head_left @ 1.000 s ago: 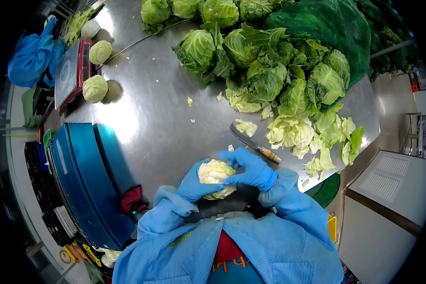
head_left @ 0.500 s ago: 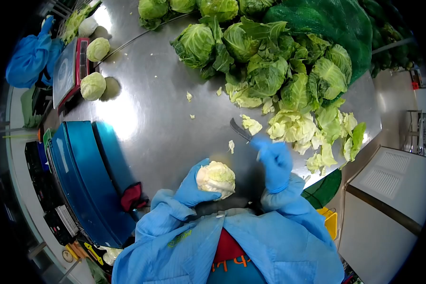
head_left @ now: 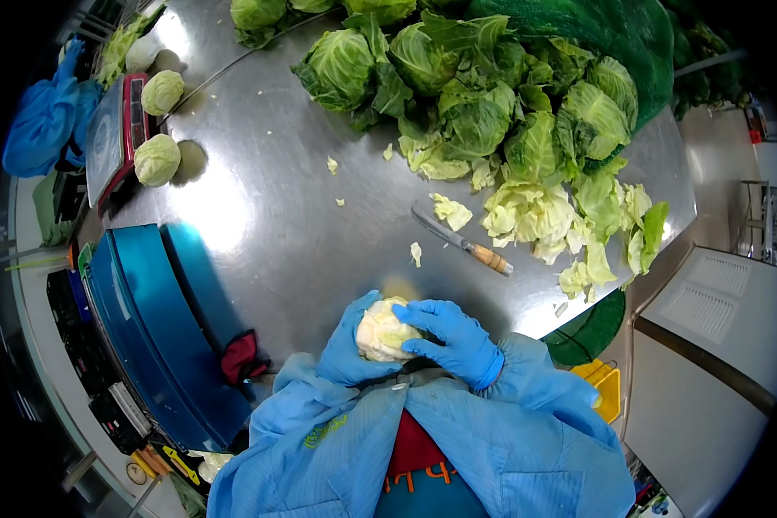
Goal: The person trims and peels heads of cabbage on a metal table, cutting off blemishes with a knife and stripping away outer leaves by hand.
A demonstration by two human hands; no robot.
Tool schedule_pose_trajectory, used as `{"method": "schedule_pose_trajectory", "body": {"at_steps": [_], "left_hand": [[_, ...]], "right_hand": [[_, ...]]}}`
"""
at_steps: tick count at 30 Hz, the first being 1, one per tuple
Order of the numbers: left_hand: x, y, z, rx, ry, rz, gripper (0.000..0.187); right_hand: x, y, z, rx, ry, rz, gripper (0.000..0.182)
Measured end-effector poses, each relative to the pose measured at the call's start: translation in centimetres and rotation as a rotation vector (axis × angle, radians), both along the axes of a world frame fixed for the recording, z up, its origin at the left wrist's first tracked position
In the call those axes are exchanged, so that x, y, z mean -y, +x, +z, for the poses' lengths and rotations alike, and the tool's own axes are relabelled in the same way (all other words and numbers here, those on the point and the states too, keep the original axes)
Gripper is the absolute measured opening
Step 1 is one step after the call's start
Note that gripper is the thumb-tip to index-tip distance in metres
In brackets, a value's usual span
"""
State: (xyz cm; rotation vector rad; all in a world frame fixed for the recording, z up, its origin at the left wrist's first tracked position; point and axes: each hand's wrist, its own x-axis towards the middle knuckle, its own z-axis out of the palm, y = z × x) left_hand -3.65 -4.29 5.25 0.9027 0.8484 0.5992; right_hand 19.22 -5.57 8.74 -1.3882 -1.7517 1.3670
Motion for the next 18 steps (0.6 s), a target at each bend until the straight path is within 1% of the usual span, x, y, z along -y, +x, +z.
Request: {"method": "schedule_pose_trajectory", "body": {"at_steps": [1, 4, 5, 7, 10, 11, 14, 16, 18], "left_hand": [[0.0, -0.2, -0.3, -0.030, 0.042, -0.029, 0.110], [0.1, -0.4, -0.6, -0.117, 0.177, -0.097, 0.111], [0.0, -0.4, -0.6, -0.145, 0.225, -0.117, 0.112], [-0.1, -0.4, -0.5, -0.195, 0.228, -0.125, 0.111], [-0.2, -0.2, -0.3, -0.226, 0.234, -0.092, 0.109], [-0.3, -0.1, -0.3, -0.227, 0.235, -0.077, 0.109], [-0.7, 0.2, 0.0, -0.289, 0.334, -0.121, 0.109], [-0.8, 0.4, 0.2, -0.328, 0.321, -0.122, 0.109], [-0.8, 0.6, 0.2, -0.324, 0.278, -0.102, 0.109]], "right_hand": [[0.5, 0.0, 0.3, 0.012, 0.027, -0.039, 0.051], [1.2, 0.4, 0.3, -0.041, -0.144, -0.107, 0.043], [1.2, 0.4, 0.5, -0.041, -0.132, -0.129, 0.041], [1.0, 0.3, 1.1, -0.041, -0.106, -0.169, 0.037], [1.2, -0.1, 0.6, -0.308, -0.382, -0.310, 0.034], [1.0, 0.1, 0.7, -0.308, -0.393, -0.298, 0.033], [0.0, 0.6, 1.1, -0.280, -0.450, -0.251, 0.033], [-0.3, 0.7, 2.0, -0.225, -0.527, -0.199, 0.034], [-0.5, 1.2, 2.1, -0.301, -0.495, -0.194, 0.034]]}}
